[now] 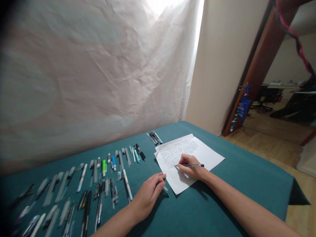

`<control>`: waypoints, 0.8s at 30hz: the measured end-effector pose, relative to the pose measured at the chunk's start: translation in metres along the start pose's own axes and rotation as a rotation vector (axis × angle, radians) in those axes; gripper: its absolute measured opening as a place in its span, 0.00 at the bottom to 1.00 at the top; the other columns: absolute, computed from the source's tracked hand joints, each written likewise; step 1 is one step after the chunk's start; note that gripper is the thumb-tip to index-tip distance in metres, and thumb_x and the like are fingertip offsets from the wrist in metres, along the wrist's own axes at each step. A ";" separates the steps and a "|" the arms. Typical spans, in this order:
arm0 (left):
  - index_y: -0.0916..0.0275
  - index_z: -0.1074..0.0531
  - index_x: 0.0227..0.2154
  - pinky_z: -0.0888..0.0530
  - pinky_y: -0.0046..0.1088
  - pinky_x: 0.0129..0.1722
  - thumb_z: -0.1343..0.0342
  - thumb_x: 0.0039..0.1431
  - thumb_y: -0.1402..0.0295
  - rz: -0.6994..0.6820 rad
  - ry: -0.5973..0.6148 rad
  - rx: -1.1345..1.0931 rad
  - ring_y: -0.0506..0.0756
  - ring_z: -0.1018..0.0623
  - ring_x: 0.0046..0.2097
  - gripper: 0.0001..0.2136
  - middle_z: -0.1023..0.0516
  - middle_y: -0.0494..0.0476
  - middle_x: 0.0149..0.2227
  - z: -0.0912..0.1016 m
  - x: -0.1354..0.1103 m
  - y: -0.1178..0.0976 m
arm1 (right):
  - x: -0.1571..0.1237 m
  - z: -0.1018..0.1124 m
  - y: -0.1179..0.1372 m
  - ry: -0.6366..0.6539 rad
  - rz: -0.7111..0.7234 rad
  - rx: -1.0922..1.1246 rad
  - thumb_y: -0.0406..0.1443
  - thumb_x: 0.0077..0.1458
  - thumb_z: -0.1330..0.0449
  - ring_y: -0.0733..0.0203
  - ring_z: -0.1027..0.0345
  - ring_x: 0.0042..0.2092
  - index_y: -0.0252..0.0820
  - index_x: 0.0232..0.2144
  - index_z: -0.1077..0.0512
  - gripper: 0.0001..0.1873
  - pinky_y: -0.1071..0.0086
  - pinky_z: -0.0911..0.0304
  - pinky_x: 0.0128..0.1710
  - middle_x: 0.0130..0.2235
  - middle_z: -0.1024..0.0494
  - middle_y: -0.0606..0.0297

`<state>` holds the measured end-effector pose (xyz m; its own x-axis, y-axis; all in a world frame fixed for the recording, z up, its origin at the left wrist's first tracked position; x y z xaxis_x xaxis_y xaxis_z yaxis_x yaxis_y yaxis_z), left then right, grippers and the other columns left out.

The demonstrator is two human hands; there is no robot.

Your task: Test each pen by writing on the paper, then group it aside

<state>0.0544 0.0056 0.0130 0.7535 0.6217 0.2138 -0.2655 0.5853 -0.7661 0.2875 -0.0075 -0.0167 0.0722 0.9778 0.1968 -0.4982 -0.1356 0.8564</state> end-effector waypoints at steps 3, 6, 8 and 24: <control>0.60 0.35 0.31 0.37 0.30 0.49 0.62 0.62 0.64 0.002 0.000 -0.001 0.54 0.31 0.48 0.12 0.28 0.56 0.44 0.000 0.000 0.000 | 0.000 0.000 -0.002 0.008 -0.001 0.008 0.34 0.47 0.45 0.69 0.41 0.21 0.40 0.22 0.38 0.06 0.75 0.47 0.20 0.19 0.35 0.71; 0.60 0.35 0.31 0.37 0.30 0.49 0.61 0.62 0.64 0.002 -0.003 -0.012 0.54 0.32 0.48 0.12 0.28 0.56 0.44 -0.001 0.000 0.002 | 0.001 0.000 -0.004 -0.008 0.024 -0.015 0.32 0.47 0.45 0.69 0.42 0.22 0.40 0.22 0.39 0.05 0.75 0.47 0.20 0.19 0.36 0.71; 0.60 0.35 0.31 0.38 0.30 0.49 0.61 0.62 0.64 0.001 -0.001 -0.018 0.54 0.32 0.48 0.11 0.28 0.57 0.44 -0.002 0.000 0.004 | 0.001 0.001 -0.004 -0.029 0.056 -0.059 0.32 0.46 0.45 0.69 0.43 0.23 0.40 0.22 0.39 0.05 0.76 0.48 0.21 0.20 0.36 0.71; 0.62 0.32 0.32 0.34 0.31 0.37 0.59 0.61 0.60 0.108 -0.223 -0.306 0.54 0.28 0.36 0.14 0.26 0.56 0.32 0.005 0.005 0.009 | -0.004 0.006 0.022 0.004 0.080 0.061 0.36 0.50 0.46 0.65 0.40 0.26 0.38 0.30 0.29 0.08 0.72 0.45 0.26 0.25 0.31 0.66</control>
<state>0.0526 0.0163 0.0104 0.5733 0.7885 0.2229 -0.1189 0.3492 -0.9295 0.2811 -0.0155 0.0044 0.0305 0.9641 0.2638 -0.4486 -0.2226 0.8655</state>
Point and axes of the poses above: each hand's wrist, its own x-axis towards the middle knuckle, its own z-axis out of the back of the hand, y = z × x, the point moved 1 cm from there along x, towards the middle knuckle
